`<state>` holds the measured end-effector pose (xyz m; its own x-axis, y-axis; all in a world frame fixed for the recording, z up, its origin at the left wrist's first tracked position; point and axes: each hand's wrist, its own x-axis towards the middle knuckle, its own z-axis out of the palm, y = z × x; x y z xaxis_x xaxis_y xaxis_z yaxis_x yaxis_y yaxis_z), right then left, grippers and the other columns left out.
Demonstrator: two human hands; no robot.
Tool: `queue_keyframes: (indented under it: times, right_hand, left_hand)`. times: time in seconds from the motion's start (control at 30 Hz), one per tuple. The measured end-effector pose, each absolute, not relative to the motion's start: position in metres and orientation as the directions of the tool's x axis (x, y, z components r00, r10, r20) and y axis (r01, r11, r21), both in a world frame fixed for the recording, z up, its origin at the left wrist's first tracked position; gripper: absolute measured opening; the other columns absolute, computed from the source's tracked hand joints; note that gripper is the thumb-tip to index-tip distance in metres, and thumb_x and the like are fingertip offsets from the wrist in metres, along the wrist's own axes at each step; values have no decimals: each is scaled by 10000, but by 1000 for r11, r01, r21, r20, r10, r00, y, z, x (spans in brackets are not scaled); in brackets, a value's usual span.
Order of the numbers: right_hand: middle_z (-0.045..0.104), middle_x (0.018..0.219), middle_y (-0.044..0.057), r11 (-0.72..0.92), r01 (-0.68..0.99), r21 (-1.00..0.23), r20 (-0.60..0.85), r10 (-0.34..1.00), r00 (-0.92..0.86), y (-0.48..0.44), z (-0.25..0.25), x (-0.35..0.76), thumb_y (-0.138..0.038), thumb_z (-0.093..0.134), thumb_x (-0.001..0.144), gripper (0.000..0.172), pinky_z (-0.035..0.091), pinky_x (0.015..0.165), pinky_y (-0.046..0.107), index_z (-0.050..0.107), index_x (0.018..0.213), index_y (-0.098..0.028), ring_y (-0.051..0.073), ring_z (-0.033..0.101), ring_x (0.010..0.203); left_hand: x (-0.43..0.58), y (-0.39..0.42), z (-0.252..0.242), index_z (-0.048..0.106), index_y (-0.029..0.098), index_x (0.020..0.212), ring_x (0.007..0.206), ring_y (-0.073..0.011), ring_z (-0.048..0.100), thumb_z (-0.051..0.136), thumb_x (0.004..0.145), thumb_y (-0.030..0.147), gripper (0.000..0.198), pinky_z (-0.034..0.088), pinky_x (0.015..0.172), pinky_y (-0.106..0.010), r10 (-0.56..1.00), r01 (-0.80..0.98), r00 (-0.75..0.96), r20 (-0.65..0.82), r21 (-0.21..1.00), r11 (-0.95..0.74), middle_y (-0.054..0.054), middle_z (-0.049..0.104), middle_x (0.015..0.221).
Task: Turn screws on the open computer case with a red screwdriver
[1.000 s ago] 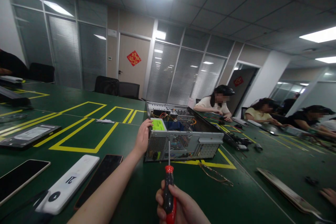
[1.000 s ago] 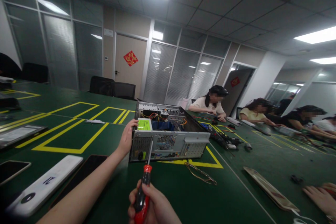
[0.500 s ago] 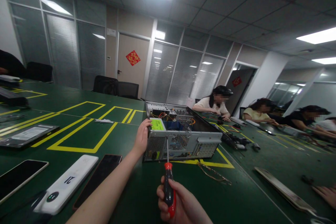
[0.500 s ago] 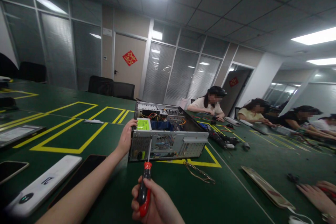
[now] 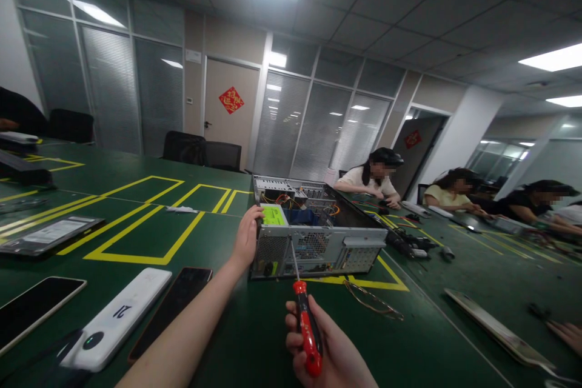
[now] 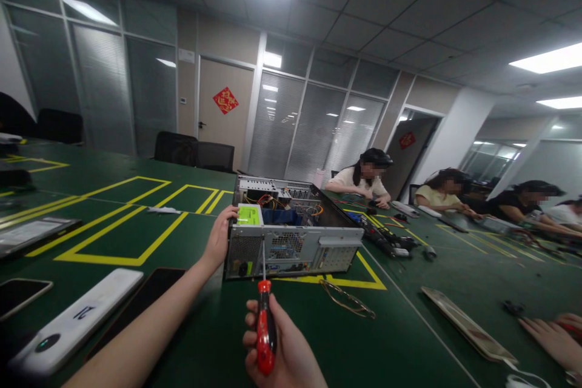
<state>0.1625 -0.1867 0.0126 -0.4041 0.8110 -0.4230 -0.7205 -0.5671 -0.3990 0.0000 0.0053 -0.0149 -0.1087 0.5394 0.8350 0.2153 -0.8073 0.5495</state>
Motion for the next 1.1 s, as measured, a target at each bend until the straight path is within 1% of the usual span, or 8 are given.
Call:
queue_keyframes:
  times: [0.07, 0.17, 0.27, 0.43, 0.7, 0.93, 1.0, 1.1]
  right_hand:
    - [517, 606, -50, -567, -736, -370, -382, 815, -436, -186, 12, 165, -405, 672, 770, 359, 267, 352, 96, 579, 989, -136, 33, 429, 453]
    - [442, 572, -82, -536, -774, -337, -326, 838, -438, -187, 10, 169, -364, 709, 747, 290, 169, 321, 65, 564, 845, -133, -9, 328, 402]
    - [408, 552, -82, -550, -778, -303, -333, 826, -454, -187, 10, 169, -352, 646, 811, 291, 219, 327, 51, 507, 698, -123, -24, 313, 387]
    - [518, 630, -9, -531, -786, -316, -429, 819, -380, -188, 19, 168, -449, 420, 917, 383, 421, 404, 123, 545, 849, -94, 45, 495, 479]
    - [446, 600, -37, -430, -887, -169, -437, 839, -324, -190, 33, 170, -446, 384, 929, 391, 261, 297, 69, 528, 860, -89, 15, 398, 397]
    - [617, 721, 59, -430, -860, -276, -600, 776, -195, -187, 35, 163, -351, 453, 920, 291, 530, 514, 201, 550, 923, -77, 104, 604, 568]
    - [616, 726, 53, -475, -828, -297, -552, 793, -257, -186, 32, 164, -376, 424, 927, 320, 520, 485, 213, 564, 940, -89, 107, 594, 545]
    - [554, 647, 6, -511, -813, -278, -459, 814, -355, -186, 27, 168, -415, 363, 941, 386, 358, 338, 116, 580, 908, -98, 32, 444, 389]
  left_hand:
    - [0, 6, -15, 552, 190, 1005, 1237, -213, 467, 226, 962, 383, 382, 340, 1077, -454, 535, 215, -109, 838, 545, -810, -103, 578, 1189]
    - [0, 6, -15, 551, 190, 998, 1228, -211, 474, 226, 961, 384, 380, 347, 1072, -453, 530, 216, -114, 840, 541, -812, -101, 583, 1177]
    - [0, 5, -16, 553, 193, 994, 1229, -209, 475, 226, 960, 390, 384, 349, 1072, -448, 539, 218, -111, 835, 550, -806, -97, 583, 1177]
    - [0, 5, -16, 556, 196, 1002, 1236, -204, 467, 225, 962, 381, 381, 342, 1079, -441, 547, 219, -108, 830, 557, -801, -91, 579, 1191]
    - [0, 5, -14, 560, 194, 993, 1222, -216, 481, 220, 958, 406, 402, 360, 1062, -450, 539, 222, -111, 835, 550, -805, -100, 585, 1178]
    - [0, 4, -14, 556, 193, 998, 1227, -215, 477, 227, 960, 382, 381, 354, 1070, -460, 534, 226, -107, 838, 544, -808, -101, 582, 1183]
    - [0, 4, -14, 555, 195, 994, 1224, -213, 478, 227, 960, 383, 380, 361, 1064, -457, 536, 221, -109, 837, 546, -808, -99, 584, 1179]
    - [1, 4, -14, 551, 195, 990, 1224, -209, 476, 227, 960, 380, 375, 355, 1068, -457, 540, 214, -116, 833, 552, -806, -99, 583, 1177]
